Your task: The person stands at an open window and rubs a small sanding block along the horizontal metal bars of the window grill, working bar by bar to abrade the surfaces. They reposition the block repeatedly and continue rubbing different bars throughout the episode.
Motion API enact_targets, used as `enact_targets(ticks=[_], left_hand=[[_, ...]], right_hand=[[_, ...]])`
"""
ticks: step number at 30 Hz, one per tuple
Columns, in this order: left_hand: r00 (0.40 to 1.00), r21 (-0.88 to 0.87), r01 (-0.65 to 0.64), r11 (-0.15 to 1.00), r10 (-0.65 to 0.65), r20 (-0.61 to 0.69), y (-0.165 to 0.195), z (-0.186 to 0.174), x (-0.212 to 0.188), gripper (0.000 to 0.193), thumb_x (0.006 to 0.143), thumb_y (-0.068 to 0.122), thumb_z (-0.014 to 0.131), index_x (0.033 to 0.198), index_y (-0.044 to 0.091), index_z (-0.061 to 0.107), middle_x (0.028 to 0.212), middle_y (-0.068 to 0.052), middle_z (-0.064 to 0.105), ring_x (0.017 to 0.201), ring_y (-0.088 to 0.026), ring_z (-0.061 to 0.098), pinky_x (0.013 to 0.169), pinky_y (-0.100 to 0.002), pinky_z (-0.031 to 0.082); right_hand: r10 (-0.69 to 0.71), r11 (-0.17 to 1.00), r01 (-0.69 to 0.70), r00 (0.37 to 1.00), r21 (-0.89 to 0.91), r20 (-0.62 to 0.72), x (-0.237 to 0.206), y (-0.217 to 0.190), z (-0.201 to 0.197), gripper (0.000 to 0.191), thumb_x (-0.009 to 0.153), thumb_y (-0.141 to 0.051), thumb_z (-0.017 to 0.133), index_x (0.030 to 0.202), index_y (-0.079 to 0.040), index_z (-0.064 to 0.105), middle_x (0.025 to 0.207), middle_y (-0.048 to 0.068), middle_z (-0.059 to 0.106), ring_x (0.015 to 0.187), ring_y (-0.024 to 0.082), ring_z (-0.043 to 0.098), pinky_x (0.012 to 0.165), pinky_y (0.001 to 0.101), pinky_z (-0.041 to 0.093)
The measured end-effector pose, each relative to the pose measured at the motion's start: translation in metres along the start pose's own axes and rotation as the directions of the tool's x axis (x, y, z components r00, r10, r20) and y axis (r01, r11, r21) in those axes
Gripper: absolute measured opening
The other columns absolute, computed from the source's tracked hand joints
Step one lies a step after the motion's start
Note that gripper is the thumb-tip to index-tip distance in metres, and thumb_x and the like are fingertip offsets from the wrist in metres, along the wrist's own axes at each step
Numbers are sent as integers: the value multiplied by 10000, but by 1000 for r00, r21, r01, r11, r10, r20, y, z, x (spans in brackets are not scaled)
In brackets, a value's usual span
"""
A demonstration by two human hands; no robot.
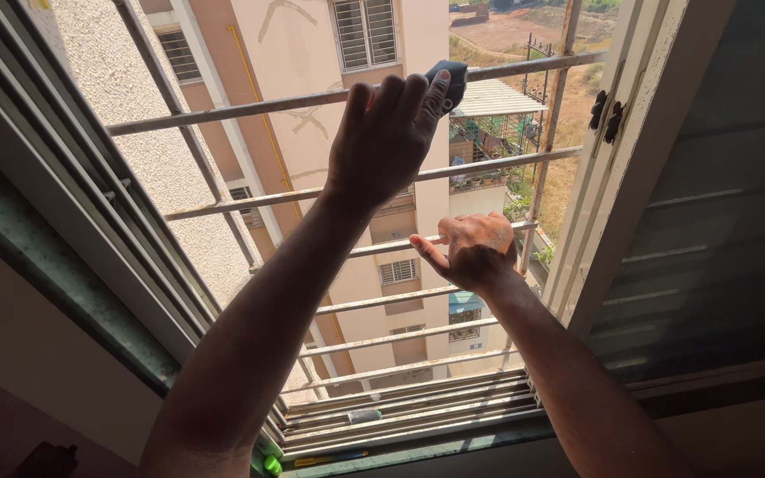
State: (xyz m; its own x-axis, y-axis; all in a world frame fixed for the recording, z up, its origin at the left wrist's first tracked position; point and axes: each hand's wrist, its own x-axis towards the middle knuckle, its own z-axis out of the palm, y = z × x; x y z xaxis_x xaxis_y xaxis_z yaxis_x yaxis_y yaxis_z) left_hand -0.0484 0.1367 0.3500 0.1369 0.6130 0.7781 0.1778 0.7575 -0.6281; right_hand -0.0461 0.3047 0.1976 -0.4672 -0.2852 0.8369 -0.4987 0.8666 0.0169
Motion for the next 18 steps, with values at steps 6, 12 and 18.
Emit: enact_targets(ticks=[6,12,18], left_hand=[[994,-179,75,981,-87,-60,5,-14,-27,264,987,138,727,1232,93,640,1003,5,615,826,-127,606,662,-327,409],[988,-253,152,955,-143,53,19,-25,-60,185,904,85,750,990,118,589,987,-22,627,845,-155,666,661,-327,453],[980,-373,191,908,-196,24,19,-23,-78,225,856,53,784,1000,126,629,1056,-21,661,943,-170,701,801,-350,532]], right_hand=[[-26,1000,26,998,5,-57,0,1,-3,561,914,-617,644,599,-153,660,518,37,608,533,253,652,616,437,464],[98,992,-105,991,73,85,1,-2,-8,522,882,-608,664,723,-116,737,643,60,699,656,250,696,710,448,493],[233,378,-230,961,897,149,20,16,-8,511,1021,-509,620,1115,-20,735,1042,102,757,996,175,714,892,363,550]])
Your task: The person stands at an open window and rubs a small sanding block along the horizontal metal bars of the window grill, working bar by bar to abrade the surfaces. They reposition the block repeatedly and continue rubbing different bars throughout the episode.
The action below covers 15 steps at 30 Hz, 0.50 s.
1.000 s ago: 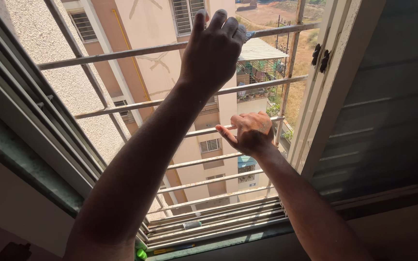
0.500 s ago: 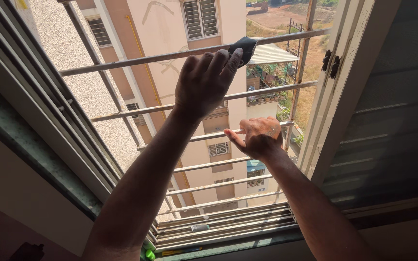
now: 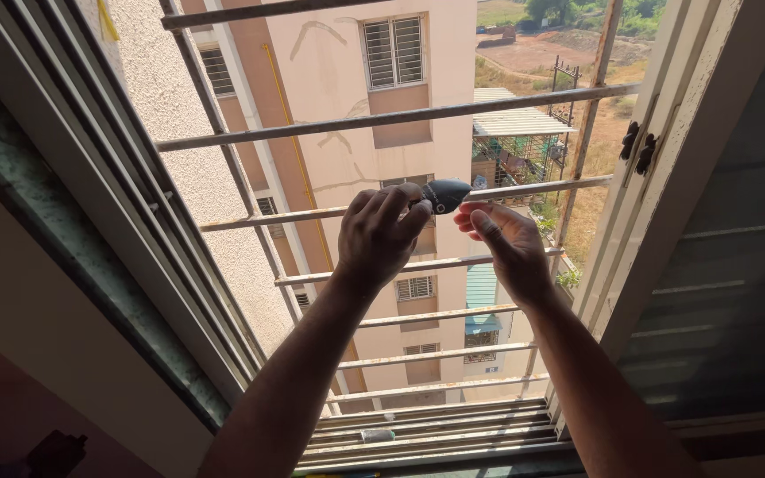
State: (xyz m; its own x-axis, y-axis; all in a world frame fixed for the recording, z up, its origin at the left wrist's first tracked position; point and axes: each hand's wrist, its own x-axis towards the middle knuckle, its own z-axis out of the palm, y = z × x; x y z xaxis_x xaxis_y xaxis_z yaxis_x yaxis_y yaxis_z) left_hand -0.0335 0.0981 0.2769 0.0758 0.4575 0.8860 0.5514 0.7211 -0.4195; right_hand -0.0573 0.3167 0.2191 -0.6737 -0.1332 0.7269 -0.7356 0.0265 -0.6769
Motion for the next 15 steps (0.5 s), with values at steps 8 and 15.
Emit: enact_targets(ticks=[8,15], left_hand=[[999,-82,-33,996,36,28,-6,6,-9,242,846,78,826,1007,139,656,1097,-33,675,1089,-226,722,994,-420,551],[984,-205,110,972,-78,158,-8,-8,-4,502,837,400,821,1195,77,681,1218,-98,715,1061,-236,716,967,-462,492]], right_hand=[[332,899,-306,943,313,-33,7,4,15,251,898,-277,785,984,-43,751,905,96,776,843,161,738,718,325,563],[250,922,-174,950,345,-189,13,10,20,188,922,-228,780,950,-45,747,869,94,774,782,152,741,671,293,561]])
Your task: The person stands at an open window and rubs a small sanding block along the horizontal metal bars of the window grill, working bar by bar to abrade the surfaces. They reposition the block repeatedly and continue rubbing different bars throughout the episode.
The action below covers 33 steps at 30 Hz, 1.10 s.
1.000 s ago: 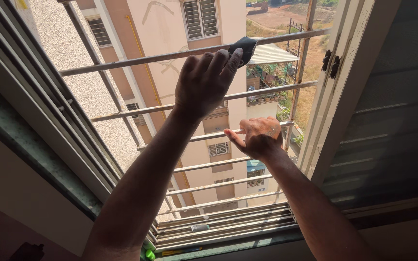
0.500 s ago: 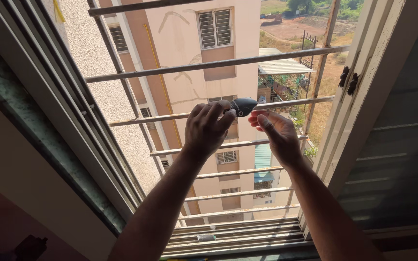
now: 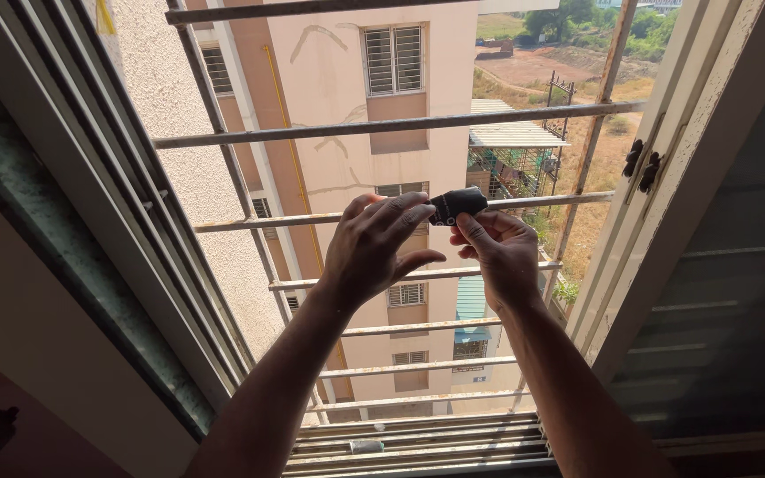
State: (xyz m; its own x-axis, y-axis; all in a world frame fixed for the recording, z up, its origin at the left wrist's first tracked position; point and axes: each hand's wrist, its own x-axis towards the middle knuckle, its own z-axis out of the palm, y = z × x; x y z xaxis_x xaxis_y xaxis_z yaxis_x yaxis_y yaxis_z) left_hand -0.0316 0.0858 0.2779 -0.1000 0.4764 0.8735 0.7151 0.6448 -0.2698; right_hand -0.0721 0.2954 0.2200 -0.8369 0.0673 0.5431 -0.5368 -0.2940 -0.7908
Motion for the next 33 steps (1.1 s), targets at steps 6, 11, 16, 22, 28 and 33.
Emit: enact_targets(ticks=[6,11,16,22,28,33], left_hand=[[974,73,225,972,-227,17,8,11,7,260,924,273,797,1126,113,765,1065,-59,792,880,-163,754,788,-367,483],[960,33,281,959,-280,-23,6,18,10,137,918,255,800,1006,150,797,956,-8,808,798,-130,746,731,-340,467],[960,47,276,960,-273,-59,6,19,10,110,901,256,803,977,177,800,953,2,806,808,-136,749,756,-342,474],[961,31,275,961,-274,-26,7,16,11,184,923,261,805,1048,131,771,979,-18,801,868,-160,752,823,-348,488],[971,126,237,963,-239,5,7,20,-9,422,929,280,802,1264,59,672,1134,-90,738,1031,-237,691,985,-463,430],[985,350,104,931,-48,-165,13,22,-60,316,950,309,768,1186,129,660,1173,-94,622,1069,-260,645,990,-494,426]], right_hand=[[47,998,-43,996,44,-77,-7,10,15,194,924,-242,775,895,-58,721,814,77,755,729,146,724,612,282,525],[-434,610,198,894,-767,-114,-25,-20,15,311,924,-225,838,918,38,672,824,213,692,743,320,671,693,405,464],[-647,-97,708,489,-699,585,-9,-68,10,285,850,-164,757,1101,-32,733,1047,157,764,993,341,724,926,448,507],[-544,104,756,587,-646,600,12,-65,18,151,1011,-151,747,1147,-84,748,1075,91,778,994,245,756,949,387,548],[-549,136,742,609,-657,573,11,-58,11,150,979,-162,775,1113,-96,761,1051,93,784,934,244,757,870,400,535],[-519,268,725,663,-634,539,11,-67,13,230,949,-151,794,1153,-67,732,1072,97,781,989,245,756,891,393,554]])
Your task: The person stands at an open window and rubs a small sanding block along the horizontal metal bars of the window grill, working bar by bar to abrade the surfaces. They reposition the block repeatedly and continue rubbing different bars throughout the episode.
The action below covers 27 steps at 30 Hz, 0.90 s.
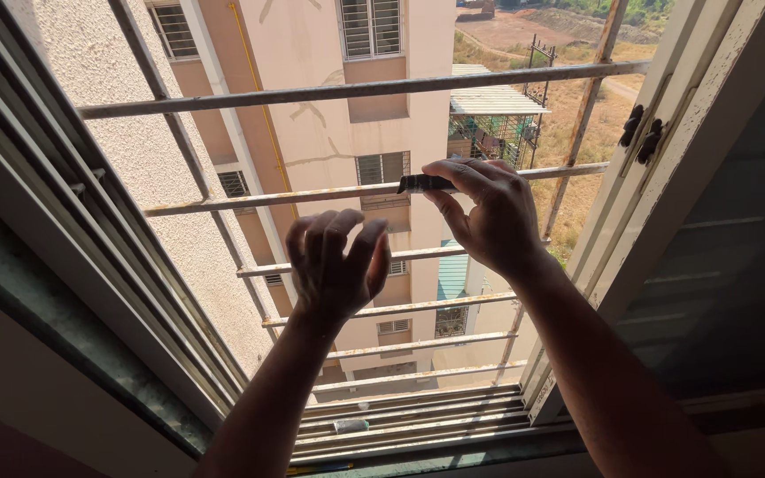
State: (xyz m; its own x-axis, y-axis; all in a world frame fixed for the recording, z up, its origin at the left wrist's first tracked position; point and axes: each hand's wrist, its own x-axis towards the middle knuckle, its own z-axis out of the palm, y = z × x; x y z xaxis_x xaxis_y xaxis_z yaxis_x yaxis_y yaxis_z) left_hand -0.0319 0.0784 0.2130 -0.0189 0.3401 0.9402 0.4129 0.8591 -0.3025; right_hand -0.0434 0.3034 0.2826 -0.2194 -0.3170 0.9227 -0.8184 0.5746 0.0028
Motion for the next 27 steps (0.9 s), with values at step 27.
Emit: enact_targets(ticks=[27], left_hand=[[931,-22,226,974,-209,298,19,5,-26,445,1031,527,557,879,121,659,783,-31,599,756,-226,582,753,-424,406]], right_hand=[[722,271,-459,678,846,137,60,-2,22,271,969,-262,744,951,7,712,820,110,747,702,155,764,610,325,689]])
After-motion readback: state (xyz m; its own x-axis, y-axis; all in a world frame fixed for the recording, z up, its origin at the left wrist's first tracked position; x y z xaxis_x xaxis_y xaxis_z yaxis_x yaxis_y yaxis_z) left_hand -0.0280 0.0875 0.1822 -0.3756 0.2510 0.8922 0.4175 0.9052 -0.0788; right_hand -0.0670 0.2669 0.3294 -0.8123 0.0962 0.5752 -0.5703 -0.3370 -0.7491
